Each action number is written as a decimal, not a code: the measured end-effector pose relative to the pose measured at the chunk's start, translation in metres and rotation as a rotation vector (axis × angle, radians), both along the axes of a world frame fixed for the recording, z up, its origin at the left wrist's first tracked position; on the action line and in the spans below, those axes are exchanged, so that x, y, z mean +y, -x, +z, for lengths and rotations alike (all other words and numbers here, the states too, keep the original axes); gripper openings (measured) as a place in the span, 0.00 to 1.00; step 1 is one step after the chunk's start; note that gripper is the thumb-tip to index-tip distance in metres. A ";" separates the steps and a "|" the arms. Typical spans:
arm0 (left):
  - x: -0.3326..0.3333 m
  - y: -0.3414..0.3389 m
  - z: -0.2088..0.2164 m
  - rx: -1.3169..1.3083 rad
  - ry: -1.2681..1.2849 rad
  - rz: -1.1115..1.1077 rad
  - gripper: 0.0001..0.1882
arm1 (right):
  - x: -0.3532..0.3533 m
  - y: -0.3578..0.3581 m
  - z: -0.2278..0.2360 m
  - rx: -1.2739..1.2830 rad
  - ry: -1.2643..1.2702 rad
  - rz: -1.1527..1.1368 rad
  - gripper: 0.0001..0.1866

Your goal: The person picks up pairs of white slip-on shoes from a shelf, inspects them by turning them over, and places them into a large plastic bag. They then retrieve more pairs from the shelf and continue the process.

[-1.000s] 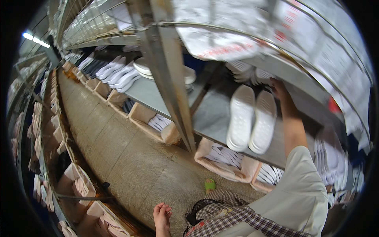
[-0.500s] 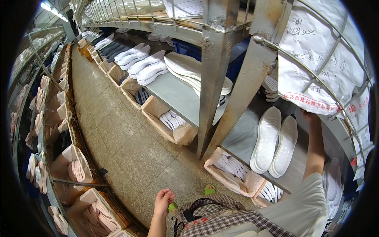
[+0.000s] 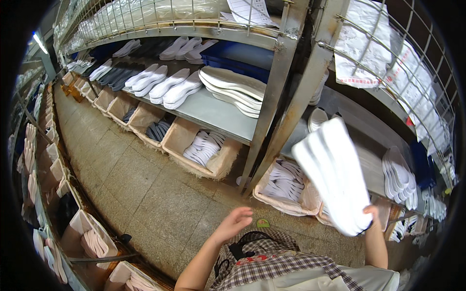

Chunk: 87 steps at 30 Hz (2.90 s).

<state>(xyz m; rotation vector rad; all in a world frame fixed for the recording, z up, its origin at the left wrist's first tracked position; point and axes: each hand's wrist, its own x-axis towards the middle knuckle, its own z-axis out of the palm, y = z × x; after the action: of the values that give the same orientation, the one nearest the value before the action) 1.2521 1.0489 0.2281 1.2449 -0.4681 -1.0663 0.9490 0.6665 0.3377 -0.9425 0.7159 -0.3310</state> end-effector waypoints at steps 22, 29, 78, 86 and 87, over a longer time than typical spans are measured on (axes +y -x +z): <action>0.039 0.015 0.039 0.939 0.582 0.572 0.17 | 0.255 -0.289 0.037 -0.221 1.043 0.960 0.20; 0.036 0.013 0.041 0.970 0.611 0.580 0.18 | 0.257 -0.294 0.038 -0.246 1.080 0.949 0.17; 0.075 -0.040 0.077 0.102 0.604 0.668 0.24 | 0.280 -0.260 0.007 -0.423 0.950 0.861 0.41; 0.070 -0.024 0.097 0.479 0.890 0.388 0.20 | 0.265 -0.281 0.001 -0.705 1.234 0.716 0.37; 0.067 -0.021 0.096 0.515 0.820 0.447 0.19 | 0.264 -0.290 0.000 -0.832 1.334 0.580 0.35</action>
<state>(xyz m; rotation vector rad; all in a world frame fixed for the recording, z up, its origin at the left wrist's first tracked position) 1.2730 1.1160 0.3242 0.2959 -0.1703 -0.6537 1.2393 0.9303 0.3378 -1.9996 -0.6990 -0.6326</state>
